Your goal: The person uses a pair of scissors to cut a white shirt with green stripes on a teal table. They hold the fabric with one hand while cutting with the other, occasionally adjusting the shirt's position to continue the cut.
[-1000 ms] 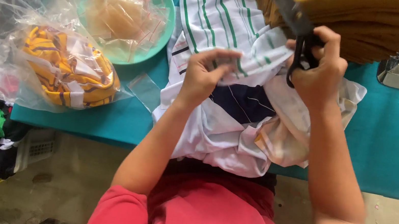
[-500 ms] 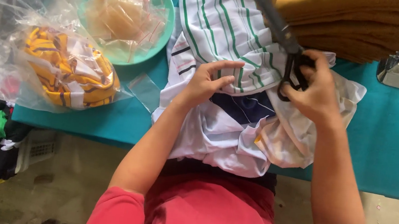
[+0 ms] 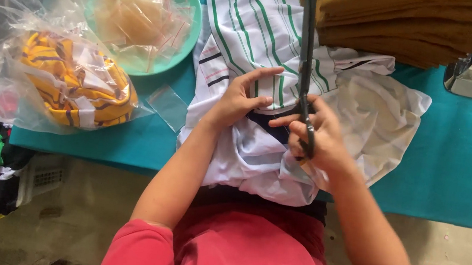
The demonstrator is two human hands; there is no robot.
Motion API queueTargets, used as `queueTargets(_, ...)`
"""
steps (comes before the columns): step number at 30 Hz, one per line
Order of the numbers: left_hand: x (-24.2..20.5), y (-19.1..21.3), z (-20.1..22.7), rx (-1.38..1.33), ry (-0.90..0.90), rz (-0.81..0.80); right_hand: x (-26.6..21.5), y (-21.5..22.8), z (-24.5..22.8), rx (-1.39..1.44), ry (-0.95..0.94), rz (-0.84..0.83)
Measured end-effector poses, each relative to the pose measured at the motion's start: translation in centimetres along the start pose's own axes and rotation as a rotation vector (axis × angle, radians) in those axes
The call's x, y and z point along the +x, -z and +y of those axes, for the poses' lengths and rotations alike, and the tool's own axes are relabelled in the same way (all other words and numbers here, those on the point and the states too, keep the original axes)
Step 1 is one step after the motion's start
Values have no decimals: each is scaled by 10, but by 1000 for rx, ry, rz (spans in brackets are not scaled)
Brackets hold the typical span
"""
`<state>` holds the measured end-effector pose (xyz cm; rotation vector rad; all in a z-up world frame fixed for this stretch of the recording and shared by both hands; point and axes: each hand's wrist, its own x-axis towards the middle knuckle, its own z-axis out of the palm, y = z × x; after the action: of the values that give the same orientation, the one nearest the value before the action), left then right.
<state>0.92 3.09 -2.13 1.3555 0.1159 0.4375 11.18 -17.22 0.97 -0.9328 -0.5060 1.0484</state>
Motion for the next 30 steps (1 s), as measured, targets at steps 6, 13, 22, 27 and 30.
queueTargets(6,-2,-6,1,46,9,88,-10,-3,3,105,112,-132)
queueTargets(13,7,-17,4,41,40,211,-24,4,10,102,74,-199)
queueTargets(22,85,36,39,135,-216,108,-29,-13,-23,185,-167,-368)
queueTargets(27,102,63,20,-135,-198,247,-33,3,4,191,-174,-329)
queueTargets(30,89,70,20,-213,-187,278,-38,2,13,147,-235,-256)
